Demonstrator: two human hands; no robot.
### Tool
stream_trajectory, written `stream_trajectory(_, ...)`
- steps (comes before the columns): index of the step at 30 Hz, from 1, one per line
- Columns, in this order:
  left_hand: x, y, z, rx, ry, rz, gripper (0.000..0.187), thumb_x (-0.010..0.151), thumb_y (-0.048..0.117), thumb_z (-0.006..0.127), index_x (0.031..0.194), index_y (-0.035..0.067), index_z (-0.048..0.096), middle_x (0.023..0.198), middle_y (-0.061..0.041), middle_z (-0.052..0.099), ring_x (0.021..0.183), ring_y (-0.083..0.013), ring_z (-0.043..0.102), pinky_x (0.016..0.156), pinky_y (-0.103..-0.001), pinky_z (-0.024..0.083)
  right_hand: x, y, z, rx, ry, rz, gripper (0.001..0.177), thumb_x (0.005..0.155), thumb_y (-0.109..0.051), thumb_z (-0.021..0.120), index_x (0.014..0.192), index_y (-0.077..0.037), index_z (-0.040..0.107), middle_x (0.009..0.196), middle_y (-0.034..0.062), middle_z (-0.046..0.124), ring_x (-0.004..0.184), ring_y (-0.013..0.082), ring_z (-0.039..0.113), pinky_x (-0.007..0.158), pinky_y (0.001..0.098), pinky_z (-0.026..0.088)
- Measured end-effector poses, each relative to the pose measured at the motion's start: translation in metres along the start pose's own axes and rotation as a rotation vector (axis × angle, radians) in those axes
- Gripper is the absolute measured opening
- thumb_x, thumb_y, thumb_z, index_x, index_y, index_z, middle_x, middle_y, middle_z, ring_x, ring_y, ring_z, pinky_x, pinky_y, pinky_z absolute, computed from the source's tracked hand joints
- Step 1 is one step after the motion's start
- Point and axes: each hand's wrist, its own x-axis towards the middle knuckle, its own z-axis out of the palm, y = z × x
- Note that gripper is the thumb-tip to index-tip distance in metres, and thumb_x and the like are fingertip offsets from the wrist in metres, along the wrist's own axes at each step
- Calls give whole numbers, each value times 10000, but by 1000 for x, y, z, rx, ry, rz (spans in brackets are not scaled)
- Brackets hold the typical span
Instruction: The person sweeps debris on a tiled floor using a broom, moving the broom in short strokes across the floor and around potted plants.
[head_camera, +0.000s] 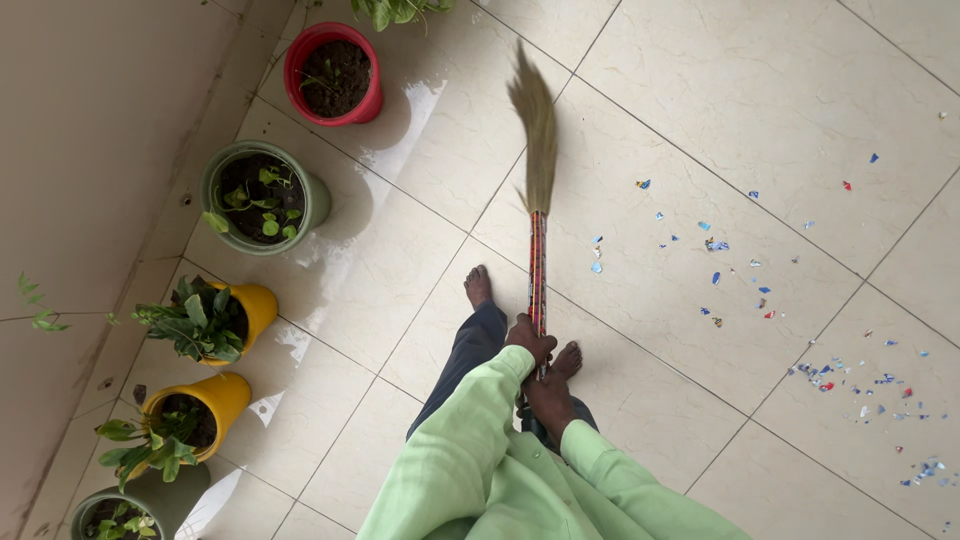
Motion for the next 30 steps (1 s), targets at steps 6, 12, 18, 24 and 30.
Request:
stream_trajectory(6,10,64,-42,-83,-38,82,500,787,215,698,1123,-72,466,831,-241,736,680,-290,767,638,-400,622,28,-42,7,-424,248,-357,325,937,-255,699,1094,22,638,915,130,718,793,178,663,756,365,521)
stream_trajectory(12,7,70,-72,-381,257,-21,536,787,162,705,1164,-73,405,856,-246,719,653,-294,743,591,-419,618,2,-92,20,-247,-86,-143,241,835,-134,656,1034,-1,626,756,128,710,615,209,678,601,357,537)
stream_trajectory(18,18,19,-52,-346,283,-292,554,798,124,713,1174,-100,375,890,-276,725,640,-300,728,557,-429,616,0,-94,11,-354,-163,5,202,869,-158,693,920,32,649,685,93,674,566,190,650,554,363,539)
stream_trajectory(24,8,-37,46,188,136,-55,691,762,198,881,1149,-108,397,965,-311,681,756,-338,702,659,-412,606,-22,11,-39,6,-67,-20,210,882,-194,653,931,7,690,722,97,692,573,170,638,546,328,504)
stream_trajectory(30,-27,-1,140,199,-280,-68,675,800,142,723,1282,-75,304,969,-286,693,746,-325,752,666,-419,633,-51,65,-86,396,180,94,353,944,-300,599,958,52,611,712,127,634,553,244,596,518,391,480)
